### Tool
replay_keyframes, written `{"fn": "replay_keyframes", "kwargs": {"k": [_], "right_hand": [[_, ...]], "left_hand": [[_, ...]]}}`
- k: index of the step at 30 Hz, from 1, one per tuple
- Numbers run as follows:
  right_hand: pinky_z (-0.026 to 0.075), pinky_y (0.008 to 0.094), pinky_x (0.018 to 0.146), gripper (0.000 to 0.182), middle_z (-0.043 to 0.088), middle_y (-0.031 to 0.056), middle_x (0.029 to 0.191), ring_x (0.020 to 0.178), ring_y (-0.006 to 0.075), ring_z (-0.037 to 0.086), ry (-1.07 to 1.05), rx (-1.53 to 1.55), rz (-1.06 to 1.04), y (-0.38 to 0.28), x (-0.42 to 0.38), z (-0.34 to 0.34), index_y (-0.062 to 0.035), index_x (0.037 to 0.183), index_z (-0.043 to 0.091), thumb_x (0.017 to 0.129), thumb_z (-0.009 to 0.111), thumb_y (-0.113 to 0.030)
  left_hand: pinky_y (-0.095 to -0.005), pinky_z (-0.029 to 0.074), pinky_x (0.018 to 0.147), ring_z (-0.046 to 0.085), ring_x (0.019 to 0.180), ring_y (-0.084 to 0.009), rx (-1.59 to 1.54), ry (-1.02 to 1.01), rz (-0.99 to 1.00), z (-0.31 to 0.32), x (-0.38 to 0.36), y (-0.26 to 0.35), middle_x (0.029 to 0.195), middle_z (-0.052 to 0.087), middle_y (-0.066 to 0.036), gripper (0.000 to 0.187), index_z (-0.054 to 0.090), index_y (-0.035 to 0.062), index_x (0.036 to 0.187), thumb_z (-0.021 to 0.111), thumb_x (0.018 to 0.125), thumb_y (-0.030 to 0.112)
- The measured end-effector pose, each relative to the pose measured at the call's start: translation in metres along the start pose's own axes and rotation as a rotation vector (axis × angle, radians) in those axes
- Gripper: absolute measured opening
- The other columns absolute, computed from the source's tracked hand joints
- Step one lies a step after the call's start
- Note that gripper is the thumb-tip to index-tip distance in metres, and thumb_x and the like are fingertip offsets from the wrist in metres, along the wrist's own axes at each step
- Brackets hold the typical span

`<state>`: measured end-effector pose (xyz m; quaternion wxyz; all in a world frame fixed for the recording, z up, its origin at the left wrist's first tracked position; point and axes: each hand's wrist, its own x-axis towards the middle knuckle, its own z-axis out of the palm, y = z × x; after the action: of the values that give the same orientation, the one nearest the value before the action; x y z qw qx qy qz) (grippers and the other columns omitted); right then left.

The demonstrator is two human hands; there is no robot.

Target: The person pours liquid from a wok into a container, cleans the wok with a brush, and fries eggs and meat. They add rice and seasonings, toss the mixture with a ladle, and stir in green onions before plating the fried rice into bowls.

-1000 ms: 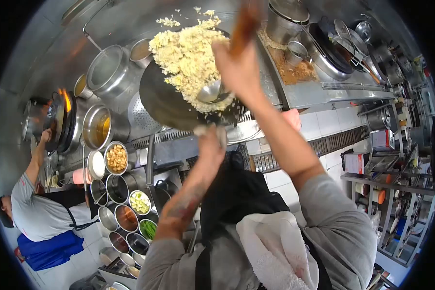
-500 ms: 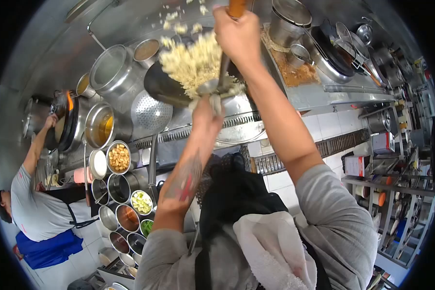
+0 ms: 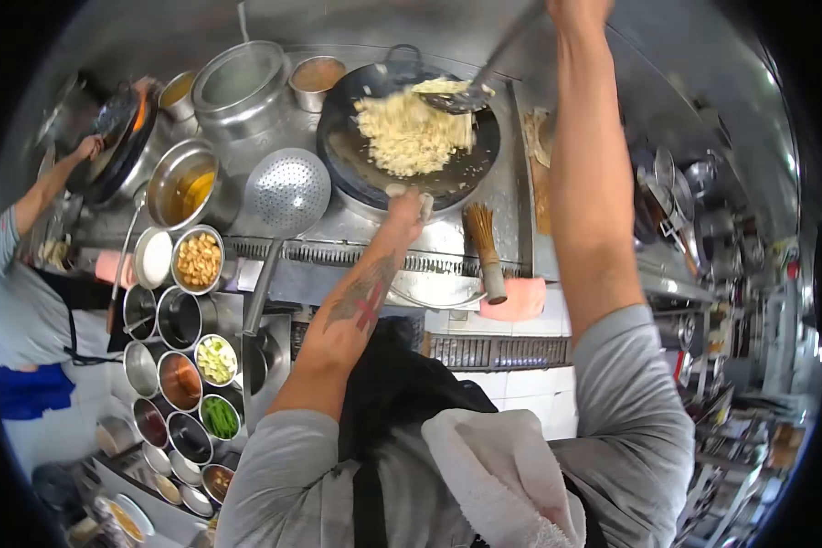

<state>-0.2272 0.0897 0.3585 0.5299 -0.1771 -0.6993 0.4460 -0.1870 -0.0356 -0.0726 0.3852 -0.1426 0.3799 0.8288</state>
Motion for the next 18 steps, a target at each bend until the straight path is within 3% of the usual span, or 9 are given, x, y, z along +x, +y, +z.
{"fn": "replay_keyframes", "kwargs": {"k": [5,7,8,9,11,12,15,17,18], "right_hand": [[0.038,0.0376,0.045,0.047,0.049,0.0057,0.046,0.041,0.0184,0.048,0.027,-0.111,0.016,0.216,-0.067,0.044,0.0002,0.057,0.051,0.09,0.059,-0.032],[0.04,0.0378,0.046,0.048,0.051,0.0078,0.044,0.041,0.0187,0.05,-0.067,-0.072,0.152,0.193,-0.05,0.037,0.0032,0.054,0.051,0.089,0.06,-0.029],[0.038,0.0323,0.041,0.037,0.051,0.0022,0.05,0.04,0.0146,0.048,-0.075,-0.19,0.124,0.162,-0.048,0.019,-0.0067,0.059,0.054,0.093,0.057,-0.023],[0.038,0.0314,0.041,0.038,0.05,0.0015,0.049,0.039,0.0144,0.048,-0.054,-0.022,0.092,0.157,-0.046,0.002,-0.0064,0.058,0.053,0.093,0.055,-0.021],[0.037,0.0305,0.039,0.038,0.047,0.0006,0.048,0.038,0.0137,0.046,0.077,0.114,-0.013,0.181,-0.077,-0.016,-0.0053,0.058,0.051,0.094,0.052,-0.017],[0.036,0.0319,0.038,0.033,0.043,0.0011,0.048,0.038,0.0137,0.043,0.092,0.046,0.03,0.232,-0.085,0.0,-0.0048,0.063,0.048,0.093,0.052,-0.016],[0.034,0.0309,0.038,0.029,0.04,0.0013,0.049,0.038,0.0137,0.042,-0.026,0.239,0.305,0.201,-0.062,0.022,-0.0046,0.067,0.046,0.093,0.053,-0.015],[0.034,0.0301,0.039,0.027,0.039,0.0014,0.049,0.039,0.0144,0.042,-0.144,0.056,0.07,0.178,-0.051,0.033,-0.0042,0.069,0.045,0.093,0.052,-0.015],[0.034,0.0298,0.04,0.027,0.038,0.0015,0.049,0.04,0.0147,0.042,-0.18,0.0,-0.012,0.177,-0.049,0.042,-0.0041,0.07,0.044,0.093,0.052,-0.015]], "left_hand": [[-0.0312,0.049,0.056,0.059,0.069,-0.0159,-0.056,-0.088,-0.113,-0.026,-0.048,0.025,0.083,0.06,-0.003,0.019,0.056,0.0094,0.098,0.051,0.098,0.028],[-0.0305,0.051,0.07,0.06,0.086,-0.014,0.019,-0.363,-0.086,-0.089,-0.088,0.039,0.099,0.061,-0.003,0.039,0.057,0.0074,0.121,0.061,0.093,0.033],[-0.0299,0.051,0.068,0.06,0.084,-0.0138,0.192,-0.222,0.047,-0.107,-0.128,0.047,0.1,0.062,-0.004,0.041,0.056,0.006,0.124,0.063,0.092,0.031],[-0.0293,0.051,0.065,0.061,0.081,-0.0135,0.36,-0.087,0.196,-0.114,-0.165,0.064,0.102,0.063,-0.005,0.044,0.054,0.0046,0.127,0.065,0.092,0.029],[-0.0257,0.05,0.059,0.062,0.072,-0.0147,0.389,0.005,0.16,-0.142,-0.211,0.084,0.093,0.062,-0.005,0.038,0.053,0.0051,0.126,0.064,0.092,0.019],[-0.0257,0.05,0.059,0.062,0.072,-0.0147,0.406,0.0,0.152,-0.161,-0.219,0.087,0.093,0.062,-0.005,0.038,0.053,0.0051,0.126,0.064,0.092,0.019],[-0.0285,0.053,0.061,0.066,0.075,-0.019,0.409,0.076,0.063,-0.21,-0.25,0.076,0.102,0.064,-0.009,0.04,0.052,0.0011,0.128,0.057,0.091,0.013],[-0.0297,0.054,0.064,0.067,0.079,-0.0202,0.423,0.125,0.107,-0.23,-0.266,0.069,0.103,0.065,-0.012,0.042,0.052,-0.0008,0.127,0.05,0.086,0.006],[-0.0296,0.054,0.064,0.067,0.081,-0.0202,0.532,0.16,0.1,-0.277,-0.268,0.053,0.104,0.065,-0.012,0.042,0.052,-0.0009,0.127,0.05,0.085,0.007]]}}
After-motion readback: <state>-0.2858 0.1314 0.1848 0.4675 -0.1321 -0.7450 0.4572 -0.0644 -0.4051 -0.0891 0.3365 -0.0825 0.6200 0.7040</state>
